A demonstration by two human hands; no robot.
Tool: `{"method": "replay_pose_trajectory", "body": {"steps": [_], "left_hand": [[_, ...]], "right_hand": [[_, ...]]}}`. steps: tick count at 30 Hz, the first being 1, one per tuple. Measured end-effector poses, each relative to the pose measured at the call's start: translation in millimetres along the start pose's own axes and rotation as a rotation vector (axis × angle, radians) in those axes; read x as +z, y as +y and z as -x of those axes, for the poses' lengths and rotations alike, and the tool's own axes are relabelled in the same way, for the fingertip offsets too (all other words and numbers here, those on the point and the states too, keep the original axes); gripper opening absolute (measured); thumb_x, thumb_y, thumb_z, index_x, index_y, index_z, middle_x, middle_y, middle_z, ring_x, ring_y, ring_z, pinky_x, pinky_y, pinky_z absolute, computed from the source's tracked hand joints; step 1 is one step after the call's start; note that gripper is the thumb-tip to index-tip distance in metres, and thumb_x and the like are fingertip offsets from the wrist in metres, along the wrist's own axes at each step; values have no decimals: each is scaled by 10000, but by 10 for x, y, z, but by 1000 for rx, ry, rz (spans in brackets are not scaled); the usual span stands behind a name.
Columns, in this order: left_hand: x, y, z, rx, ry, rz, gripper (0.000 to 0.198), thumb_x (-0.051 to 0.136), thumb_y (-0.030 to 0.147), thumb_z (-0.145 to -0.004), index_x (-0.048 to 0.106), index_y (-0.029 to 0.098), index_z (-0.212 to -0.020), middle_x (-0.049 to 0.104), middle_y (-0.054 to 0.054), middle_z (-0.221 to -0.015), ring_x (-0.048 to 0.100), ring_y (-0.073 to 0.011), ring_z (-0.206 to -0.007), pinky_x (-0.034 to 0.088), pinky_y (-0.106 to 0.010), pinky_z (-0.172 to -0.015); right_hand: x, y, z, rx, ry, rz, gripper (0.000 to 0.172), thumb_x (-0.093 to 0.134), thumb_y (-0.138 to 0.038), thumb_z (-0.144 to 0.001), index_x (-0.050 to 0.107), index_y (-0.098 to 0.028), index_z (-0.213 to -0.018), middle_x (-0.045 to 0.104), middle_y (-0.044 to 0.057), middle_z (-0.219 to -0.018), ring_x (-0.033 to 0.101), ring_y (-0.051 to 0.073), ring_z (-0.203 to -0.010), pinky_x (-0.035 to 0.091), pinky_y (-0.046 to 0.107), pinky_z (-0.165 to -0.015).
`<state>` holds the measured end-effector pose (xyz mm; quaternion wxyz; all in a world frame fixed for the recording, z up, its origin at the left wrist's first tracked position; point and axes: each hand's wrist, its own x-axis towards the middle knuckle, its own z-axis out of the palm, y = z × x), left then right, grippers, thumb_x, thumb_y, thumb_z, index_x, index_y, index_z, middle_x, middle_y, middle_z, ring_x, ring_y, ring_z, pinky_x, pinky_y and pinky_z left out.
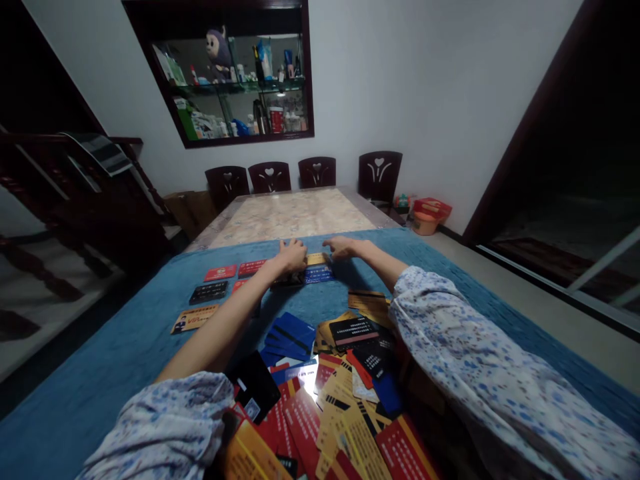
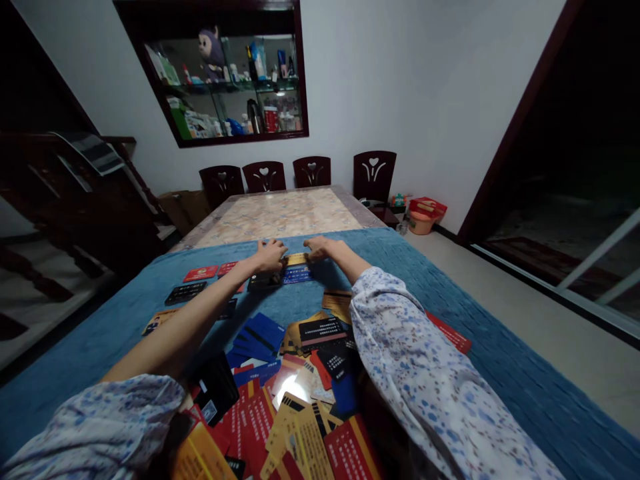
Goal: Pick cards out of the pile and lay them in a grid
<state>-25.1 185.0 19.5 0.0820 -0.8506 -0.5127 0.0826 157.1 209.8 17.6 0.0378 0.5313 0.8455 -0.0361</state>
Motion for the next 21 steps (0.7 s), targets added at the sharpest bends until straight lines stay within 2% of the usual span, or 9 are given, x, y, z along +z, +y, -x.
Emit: {"method": "replay_pose_trajectory", "body": {"steps": [4,9,17,21], "left_hand": [[-50,60,202,23,64,23,353,514,172,-820,607,162,-1161,525,-170,-1318,389,-332,-1271,295,-565,-1040],[-97,173,487,37,125,53,319,503,172,-838,625,189,-1132,550,-145,-1294,401,-334,-1248,276,-565,-1049],[-92,389,885,104,147,74,312,496,199,-860,632,223,-1140,560,-118,-1317,383,-332,-1246,272,-578,-1034],[-80,517,1095,151,138,84,321,503,213,-861,620,232,-1159,554,-114,-1314,371,-336,-1264,251,-588,-1049]], "right_hand": [[-79,-28,231,-17,70,-4,535,587,-182,-792,593,-167,-1327,700,93,-1187,647,202,-1041,470,228,-809],[-121,-130,551,-41,172,34,340,529,-171,-826,722,-196,-1105,724,76,-1120,642,212,-1010,426,237,-740],[-92,-280,1023,-102,224,77,267,528,-152,-813,745,-207,-958,734,78,-1044,631,213,-951,379,252,-734],[-5,-303,1236,-137,223,41,232,550,-180,-837,741,-218,-964,734,72,-1017,623,212,-949,390,259,-768]]}}
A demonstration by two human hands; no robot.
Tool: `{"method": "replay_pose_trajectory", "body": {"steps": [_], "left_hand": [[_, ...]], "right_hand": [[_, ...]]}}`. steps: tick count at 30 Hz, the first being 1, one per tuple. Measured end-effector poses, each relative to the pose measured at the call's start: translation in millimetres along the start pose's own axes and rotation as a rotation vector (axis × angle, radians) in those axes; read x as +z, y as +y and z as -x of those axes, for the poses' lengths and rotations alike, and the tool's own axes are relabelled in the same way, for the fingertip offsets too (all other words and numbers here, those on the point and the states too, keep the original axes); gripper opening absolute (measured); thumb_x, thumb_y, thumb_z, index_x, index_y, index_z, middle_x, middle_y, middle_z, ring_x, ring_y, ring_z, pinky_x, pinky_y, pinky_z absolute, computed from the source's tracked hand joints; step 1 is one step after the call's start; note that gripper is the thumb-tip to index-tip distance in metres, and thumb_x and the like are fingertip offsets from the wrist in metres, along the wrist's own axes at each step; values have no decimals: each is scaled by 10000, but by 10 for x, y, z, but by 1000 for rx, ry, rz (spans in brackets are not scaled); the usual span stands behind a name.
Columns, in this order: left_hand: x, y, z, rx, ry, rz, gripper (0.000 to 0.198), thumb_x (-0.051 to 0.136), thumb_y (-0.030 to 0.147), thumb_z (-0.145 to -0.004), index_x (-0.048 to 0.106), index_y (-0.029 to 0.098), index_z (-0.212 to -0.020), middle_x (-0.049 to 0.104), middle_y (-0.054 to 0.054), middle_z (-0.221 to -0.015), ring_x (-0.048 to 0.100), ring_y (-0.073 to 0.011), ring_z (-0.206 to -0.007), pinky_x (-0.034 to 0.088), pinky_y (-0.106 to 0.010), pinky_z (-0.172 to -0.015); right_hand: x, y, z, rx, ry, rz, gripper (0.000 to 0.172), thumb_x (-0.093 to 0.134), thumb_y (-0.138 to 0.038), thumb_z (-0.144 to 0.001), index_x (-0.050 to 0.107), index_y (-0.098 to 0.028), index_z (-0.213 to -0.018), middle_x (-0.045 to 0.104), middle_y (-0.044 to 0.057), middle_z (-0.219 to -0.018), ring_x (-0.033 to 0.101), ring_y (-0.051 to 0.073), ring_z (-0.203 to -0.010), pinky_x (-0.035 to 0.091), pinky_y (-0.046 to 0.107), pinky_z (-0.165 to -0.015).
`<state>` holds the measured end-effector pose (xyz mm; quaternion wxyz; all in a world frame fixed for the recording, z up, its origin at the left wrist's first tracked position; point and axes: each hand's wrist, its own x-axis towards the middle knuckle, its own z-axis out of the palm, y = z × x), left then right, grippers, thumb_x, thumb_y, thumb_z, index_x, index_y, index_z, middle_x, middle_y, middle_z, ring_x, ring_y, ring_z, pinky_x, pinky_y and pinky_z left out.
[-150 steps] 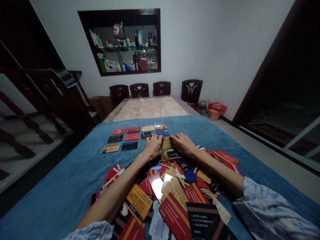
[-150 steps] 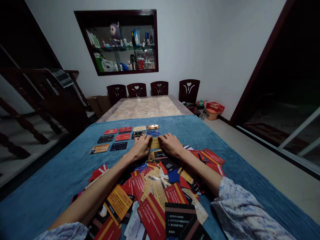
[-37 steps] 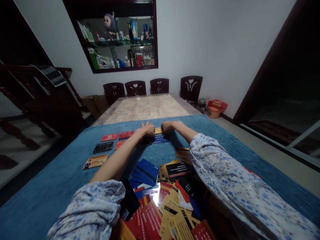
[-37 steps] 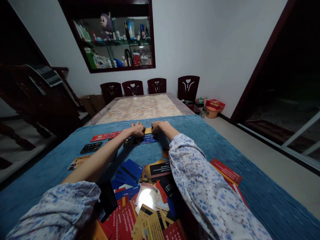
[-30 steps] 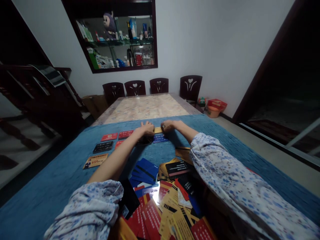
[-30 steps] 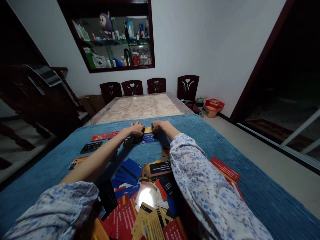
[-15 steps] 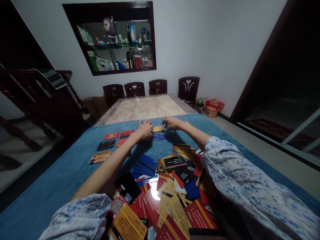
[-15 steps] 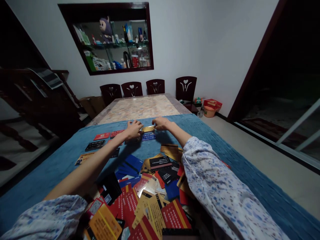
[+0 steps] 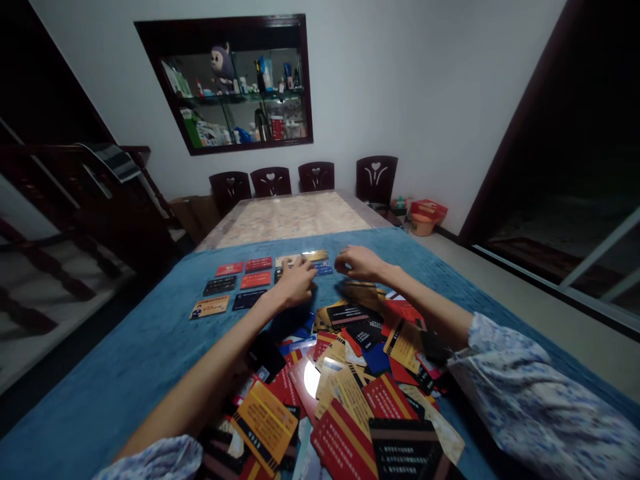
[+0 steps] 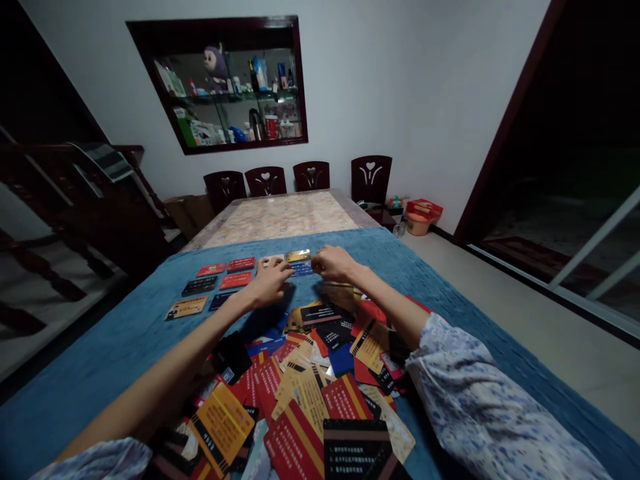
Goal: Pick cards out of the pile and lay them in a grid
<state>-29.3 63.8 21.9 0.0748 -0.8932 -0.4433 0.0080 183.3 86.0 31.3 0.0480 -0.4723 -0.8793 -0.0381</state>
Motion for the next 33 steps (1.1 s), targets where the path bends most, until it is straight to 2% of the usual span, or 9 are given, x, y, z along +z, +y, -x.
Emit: {"method": "replay_pose_trajectory", "body": {"steps": [3,8,14,21,26,33], "left_hand": [[-8,122,123,37,-4,14,313,504,218,-864,613,223,-1157,558,-115,-1302,375,-332,-1264,244,-590,-1052],[-10,306,254,79,-9,60,304,509,212,-868,609,206,-1156,555,-117,-1309,372,-325,-1267,211,-604,-1061],[38,454,353,152,-21,140,249,538,260,-891,621,226,-1123,589,-102,-1262,385,-315,-1249,222,-601,-1049],[79,521,399,223,-62,208,213,523,288,-925,641,216,-1087,622,-102,-1190,422,-294,-1196,277,-563,-1020],[108,492,405,258,-47,245,197,523,308,-927,664,202,-1016,628,-98,-1147,438,-282,-1156,289,-542,-1007],[63,489,441,261,-63,251,192,597,343,-880,670,180,-951,599,-103,-1163,431,-288,-1160,311,-503,-963]], "right_hand": [[78,-11,154,-30,-11,-33,218,582,-222,-846,738,-235,-997,730,65,-1020,616,217,-968,403,276,-841],[198,-20,385,-46,-100,-91,225,605,-263,-832,741,-257,-1012,725,63,-1042,609,229,-981,412,309,-902],[166,-72,587,-64,-194,-135,379,640,-249,-759,712,-278,-1130,703,76,-1115,590,254,-1025,415,339,-912],[260,-52,608,-122,-205,-134,397,695,-269,-688,737,-278,-1083,700,78,-1106,590,264,-985,431,339,-867],[379,3,599,-164,-179,-165,395,685,-228,-688,741,-254,-1079,686,80,-1097,590,243,-947,415,352,-883],[391,-6,606,-173,-198,-169,431,673,-230,-706,726,-225,-1134,669,92,-1142,575,251,-979,405,367,-899]]}}
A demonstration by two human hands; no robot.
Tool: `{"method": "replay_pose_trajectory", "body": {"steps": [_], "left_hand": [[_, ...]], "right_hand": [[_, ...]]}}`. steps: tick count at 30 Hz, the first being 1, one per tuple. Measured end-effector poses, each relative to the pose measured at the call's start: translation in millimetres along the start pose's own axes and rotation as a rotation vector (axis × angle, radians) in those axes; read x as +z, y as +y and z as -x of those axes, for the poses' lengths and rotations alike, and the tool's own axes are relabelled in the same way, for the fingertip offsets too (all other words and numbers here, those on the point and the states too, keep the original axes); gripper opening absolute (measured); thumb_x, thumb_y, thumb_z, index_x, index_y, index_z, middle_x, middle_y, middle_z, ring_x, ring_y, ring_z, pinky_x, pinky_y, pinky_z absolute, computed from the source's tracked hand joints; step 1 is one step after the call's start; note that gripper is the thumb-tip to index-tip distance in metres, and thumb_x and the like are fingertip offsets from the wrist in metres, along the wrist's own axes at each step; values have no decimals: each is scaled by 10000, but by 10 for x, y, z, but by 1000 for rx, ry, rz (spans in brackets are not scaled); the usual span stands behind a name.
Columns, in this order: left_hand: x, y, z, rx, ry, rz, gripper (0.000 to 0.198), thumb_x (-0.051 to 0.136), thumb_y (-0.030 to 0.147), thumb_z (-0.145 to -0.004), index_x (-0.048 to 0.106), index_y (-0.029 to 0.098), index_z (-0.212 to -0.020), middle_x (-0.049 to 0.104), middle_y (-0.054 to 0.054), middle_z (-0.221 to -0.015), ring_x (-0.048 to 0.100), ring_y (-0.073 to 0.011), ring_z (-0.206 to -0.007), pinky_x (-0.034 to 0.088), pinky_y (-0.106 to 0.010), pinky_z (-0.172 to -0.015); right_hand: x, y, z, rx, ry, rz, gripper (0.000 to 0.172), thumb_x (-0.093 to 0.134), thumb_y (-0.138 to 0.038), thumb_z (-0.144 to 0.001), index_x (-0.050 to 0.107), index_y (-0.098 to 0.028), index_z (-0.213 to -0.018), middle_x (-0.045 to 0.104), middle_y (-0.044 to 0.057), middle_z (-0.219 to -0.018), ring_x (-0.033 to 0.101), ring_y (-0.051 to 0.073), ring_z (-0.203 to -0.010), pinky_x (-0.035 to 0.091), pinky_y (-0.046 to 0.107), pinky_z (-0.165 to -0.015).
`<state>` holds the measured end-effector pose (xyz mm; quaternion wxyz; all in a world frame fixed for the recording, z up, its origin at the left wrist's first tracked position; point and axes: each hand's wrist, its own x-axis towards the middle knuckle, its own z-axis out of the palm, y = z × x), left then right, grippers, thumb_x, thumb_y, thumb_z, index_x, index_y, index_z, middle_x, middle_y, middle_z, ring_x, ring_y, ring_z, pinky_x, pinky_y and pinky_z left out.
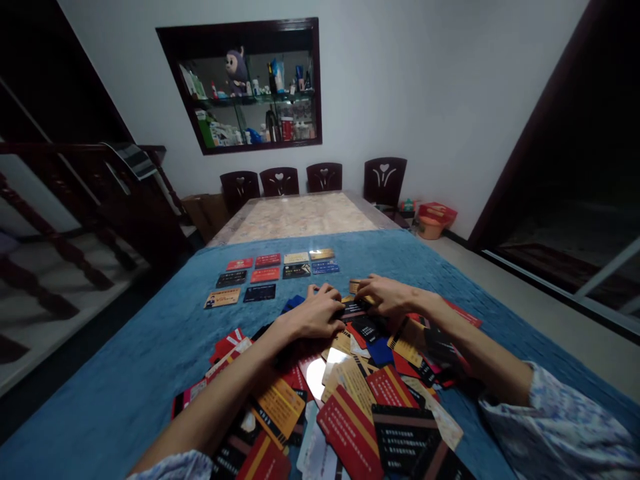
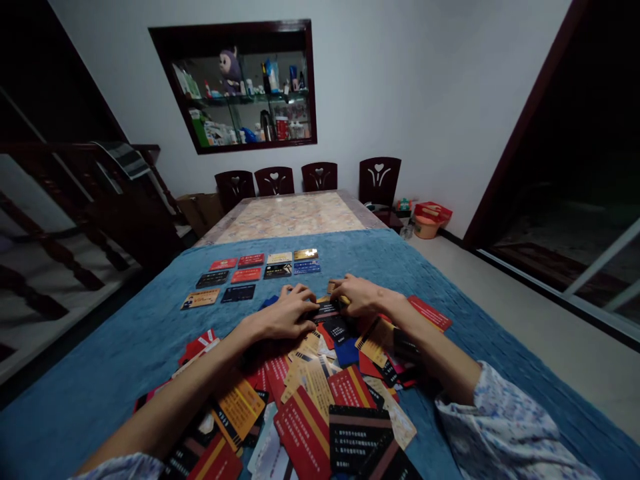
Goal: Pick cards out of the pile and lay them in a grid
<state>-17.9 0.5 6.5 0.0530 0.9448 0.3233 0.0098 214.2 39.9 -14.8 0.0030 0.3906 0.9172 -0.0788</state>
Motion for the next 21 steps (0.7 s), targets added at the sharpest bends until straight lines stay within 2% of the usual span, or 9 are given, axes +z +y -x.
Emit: {"method": "replay_pose_trajectory", "body": {"steps": [10,16,21], "left_hand": [[-15,-19,-1,41,17,-28,189,542,286,-892,677,164,-844,630,-92,-1000,473,-258,-1089,303,-455,-943],[-61,-35,16,27,25,-32,180,539,248,-869,689,162,-820,650,-72,-902,515,-232,-1012,313,-430,-946],[-78,-82,23,0,68,19,206,517,241,-859,710,175,-834,679,-67,-874,548,-232,-1000,336,-413,-941]], "right_hand": [[-101,-118,50,-10,-7,-57,351,631,-247,-771,727,-202,-1106,668,108,-1143,592,255,-995,374,453,-985],[-192,-186,92,-40,-8,-92,310,589,-296,-831,735,-187,-1083,719,97,-1043,598,249,-951,380,414,-958],[-222,-189,92,-66,3,-146,303,607,-295,-816,734,-180,-1066,724,88,-1060,604,239,-928,371,408,-955]]}}
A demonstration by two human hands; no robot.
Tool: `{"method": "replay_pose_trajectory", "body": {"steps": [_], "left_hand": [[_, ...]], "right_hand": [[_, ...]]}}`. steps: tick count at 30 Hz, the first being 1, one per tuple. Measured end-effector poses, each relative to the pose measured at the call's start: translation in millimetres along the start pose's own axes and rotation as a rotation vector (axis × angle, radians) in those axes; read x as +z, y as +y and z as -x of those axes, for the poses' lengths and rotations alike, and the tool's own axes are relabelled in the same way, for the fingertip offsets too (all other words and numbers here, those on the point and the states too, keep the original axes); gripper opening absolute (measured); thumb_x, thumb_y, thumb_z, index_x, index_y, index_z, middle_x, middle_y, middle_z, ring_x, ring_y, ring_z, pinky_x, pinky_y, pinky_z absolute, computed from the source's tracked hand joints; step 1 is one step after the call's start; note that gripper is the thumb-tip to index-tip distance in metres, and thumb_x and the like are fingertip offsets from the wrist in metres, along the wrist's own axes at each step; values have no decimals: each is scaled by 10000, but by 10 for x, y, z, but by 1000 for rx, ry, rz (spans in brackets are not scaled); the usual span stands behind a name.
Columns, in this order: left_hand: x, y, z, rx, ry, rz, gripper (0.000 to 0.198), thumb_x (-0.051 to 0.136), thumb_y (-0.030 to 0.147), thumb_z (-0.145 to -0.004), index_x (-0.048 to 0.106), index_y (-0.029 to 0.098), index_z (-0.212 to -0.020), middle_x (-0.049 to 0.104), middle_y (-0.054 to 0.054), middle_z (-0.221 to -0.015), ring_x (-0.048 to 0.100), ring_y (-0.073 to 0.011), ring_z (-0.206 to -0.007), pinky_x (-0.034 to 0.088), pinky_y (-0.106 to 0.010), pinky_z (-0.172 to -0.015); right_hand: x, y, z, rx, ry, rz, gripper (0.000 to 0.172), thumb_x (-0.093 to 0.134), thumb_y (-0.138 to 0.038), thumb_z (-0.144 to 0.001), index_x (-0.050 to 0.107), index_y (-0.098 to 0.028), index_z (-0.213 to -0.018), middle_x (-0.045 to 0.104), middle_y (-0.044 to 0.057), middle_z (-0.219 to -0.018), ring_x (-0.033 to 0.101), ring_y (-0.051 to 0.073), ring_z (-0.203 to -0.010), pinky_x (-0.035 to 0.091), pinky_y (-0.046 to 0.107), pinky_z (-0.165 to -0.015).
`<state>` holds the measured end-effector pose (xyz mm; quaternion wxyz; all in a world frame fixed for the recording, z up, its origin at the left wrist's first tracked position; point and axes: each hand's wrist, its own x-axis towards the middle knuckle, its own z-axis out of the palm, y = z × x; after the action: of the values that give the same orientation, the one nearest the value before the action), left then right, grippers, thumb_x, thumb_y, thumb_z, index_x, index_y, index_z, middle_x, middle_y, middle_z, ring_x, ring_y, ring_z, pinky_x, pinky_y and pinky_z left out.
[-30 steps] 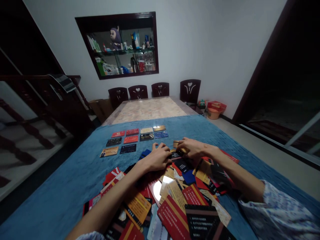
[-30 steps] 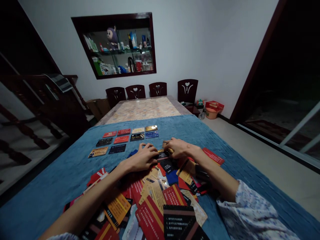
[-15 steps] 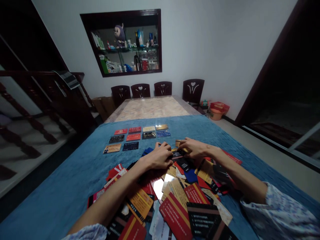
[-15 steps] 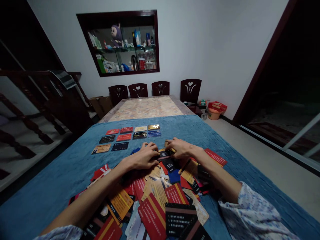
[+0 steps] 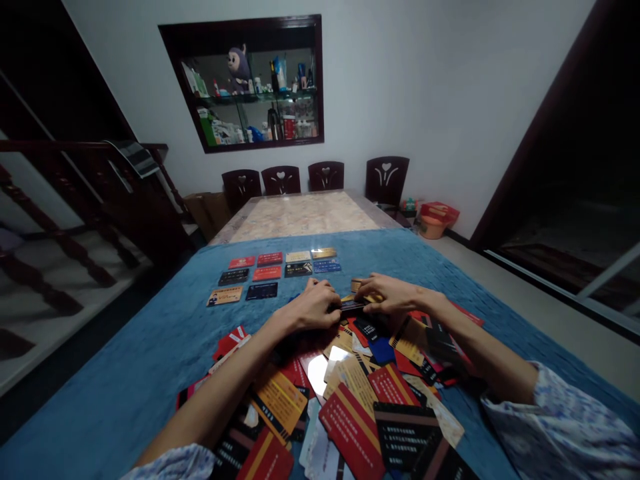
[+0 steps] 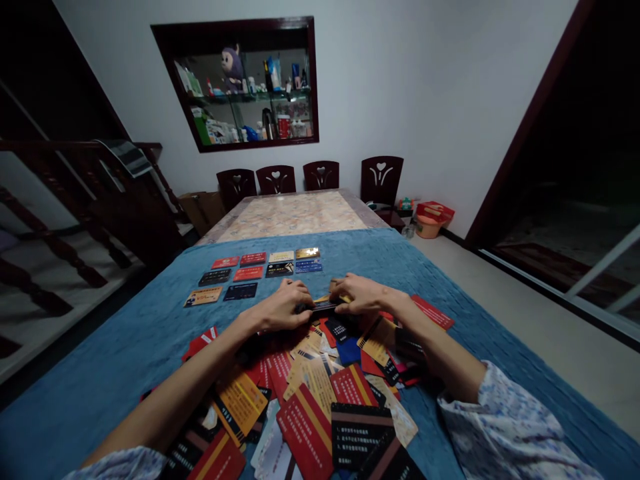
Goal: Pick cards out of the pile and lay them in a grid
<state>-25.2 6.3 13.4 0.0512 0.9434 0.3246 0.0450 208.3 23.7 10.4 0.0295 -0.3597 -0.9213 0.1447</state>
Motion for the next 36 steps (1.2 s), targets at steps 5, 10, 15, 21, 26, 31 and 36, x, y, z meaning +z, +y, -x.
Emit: {"method": "replay_pose_trajectory", "body": {"steps": [5,10,15,21,26,31,36], "left_hand": [[-3,-83,-22,-45,77,36,236,499,203,-848,733,177,-866,708,-52,-841,601,-196,-907,386,-342,-878],[80,-209,-52,-93,171,16,254,475,147,-844,726,159,-812,724,-63,-832,628,-175,-818,432,-290,-804],[181,-301,-77,-152,239,50,256,478,106,-833,727,165,-835,738,-78,-891,663,-182,-844,457,-270,-782],[244,-354,-83,-231,273,122,282,465,109,-846,731,177,-913,746,-78,-975,672,-191,-920,469,-283,-829],[283,-397,-79,-304,292,101,289,470,119,-860,726,191,-973,749,-72,-1006,663,-210,-979,458,-322,-892],[277,-433,-69,-351,288,45,286,481,131,-859,731,193,-984,747,-78,-1005,659,-227,-981,453,-354,-901],[244,-452,-55,-390,305,39,301,489,119,-844,728,189,-1012,741,-88,-984,658,-244,-986,454,-372,-909]], "right_hand": [[30,37,-33,-30,71,-11,249,553,-223,-840,740,-184,-1000,735,70,-997,597,217,-908,387,353,-909],[97,69,-92,-12,145,35,219,507,-152,-845,722,-180,-869,713,53,-865,581,187,-827,395,281,-791],[189,45,-156,131,209,76,198,516,-164,-857,704,-185,-918,706,75,-916,598,196,-889,384,244,-736],[262,-55,-194,311,261,151,277,486,-206,-902,677,-198,-1103,681,98,-973,609,196,-882,384,241,-717],[309,-96,-242,354,284,181,253,493,-219,-910,667,-198,-1093,678,99,-973,595,207,-912,382,251,-716],[312,-112,-323,353,287,189,257,488,-207,-915,658,-194,-1107,667,100,-949,586,218,-946,381,255,-732],[324,-130,-418,389,326,181,340,476,-219,-927,585,-223,-1249,642,96,-1003,609,197,-847,383,259,-724]]}}
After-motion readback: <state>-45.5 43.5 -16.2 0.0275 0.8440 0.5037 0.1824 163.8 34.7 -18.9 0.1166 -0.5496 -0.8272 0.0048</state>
